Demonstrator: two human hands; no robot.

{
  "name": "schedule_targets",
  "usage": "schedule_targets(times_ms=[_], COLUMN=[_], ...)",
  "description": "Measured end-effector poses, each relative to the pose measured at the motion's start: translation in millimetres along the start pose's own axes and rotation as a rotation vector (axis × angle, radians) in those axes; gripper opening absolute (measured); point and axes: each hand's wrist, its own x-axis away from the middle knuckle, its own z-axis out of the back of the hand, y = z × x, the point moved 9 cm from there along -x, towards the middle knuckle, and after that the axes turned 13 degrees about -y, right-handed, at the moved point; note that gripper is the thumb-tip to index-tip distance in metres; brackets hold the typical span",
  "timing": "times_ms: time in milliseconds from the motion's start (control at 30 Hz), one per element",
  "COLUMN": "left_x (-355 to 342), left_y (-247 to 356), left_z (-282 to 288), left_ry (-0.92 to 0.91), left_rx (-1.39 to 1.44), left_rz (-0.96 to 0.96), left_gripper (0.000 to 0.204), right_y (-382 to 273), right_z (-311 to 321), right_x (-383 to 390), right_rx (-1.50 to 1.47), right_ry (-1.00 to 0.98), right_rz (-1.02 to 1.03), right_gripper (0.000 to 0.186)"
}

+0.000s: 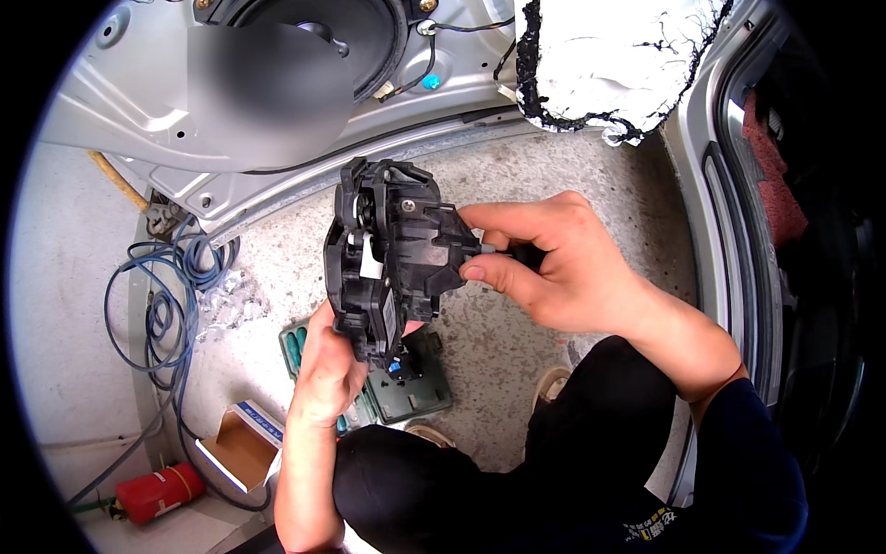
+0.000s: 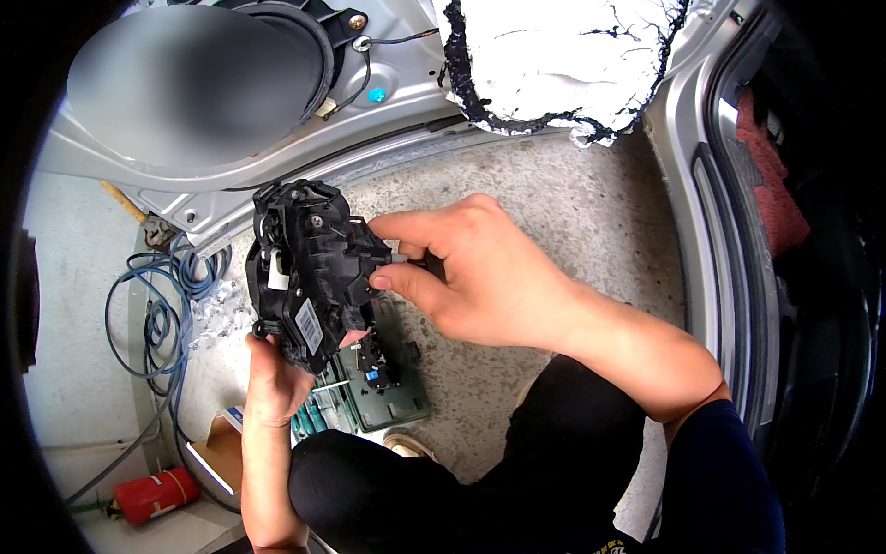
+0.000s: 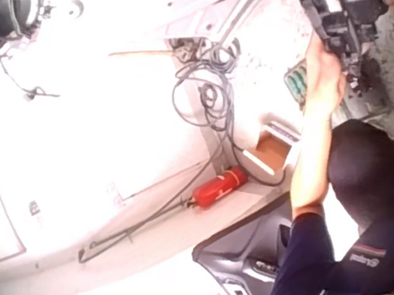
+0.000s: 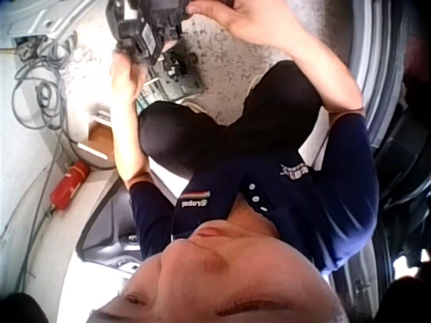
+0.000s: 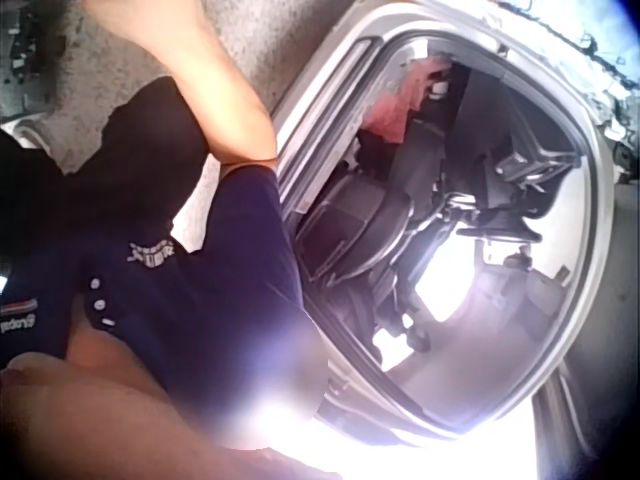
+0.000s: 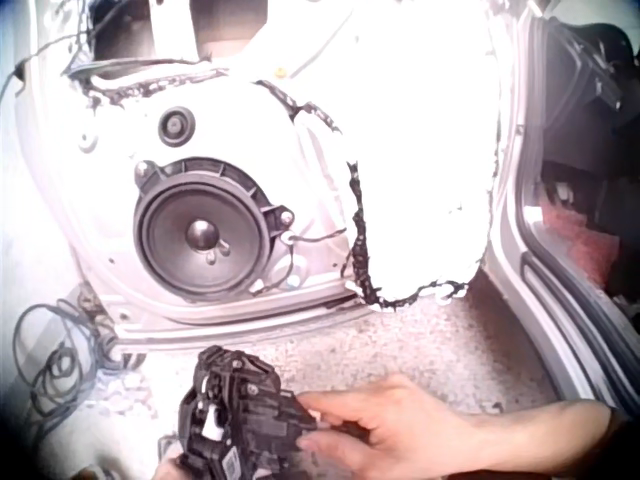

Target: The person removes a car door lock actuator from the door frame using a pry bar to lever internal components, then disconnects the mechanical cables and electrical connector by hand.

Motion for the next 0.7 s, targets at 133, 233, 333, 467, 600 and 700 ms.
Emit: schedule_targets(times_ms=[133,233,333,467,600,700], left_x=[-4,-2,-5,-4,-2,-2], left_y=[-1,-1,-3,1,-4,-7], left_z=[-8,-6,-5,-2,3,5], left_ry=[-0.099,-0.114,-0.111,-0.07,-0.013,-0.006], left_rx=[0.096,0.127,0.178,0.126,0.043,0.02], left_rz=[0.006,0.018,0.0,0.001,0.012,0.019], left_gripper=[0.104,0.099,0.097,0.099,0.103,0.106], right_y=[5,13,24,24,19,14], right_z=[-4,-7,-6,-5,-7,-6], right_x=[-2,-1,3,1,0,0], right_rx=[-0.003,-0.044,-0.094,-0.113,-0.066,-0.023], right_ry=[-0.01,-0.027,0.002,0.01,-0.039,-0.03], right_rz=[-0.029,-0.135,-0.189,-0.193,-0.185,-0.114], right_gripper=[0.023,0.022,0.021,0.021,0.023,0.024])
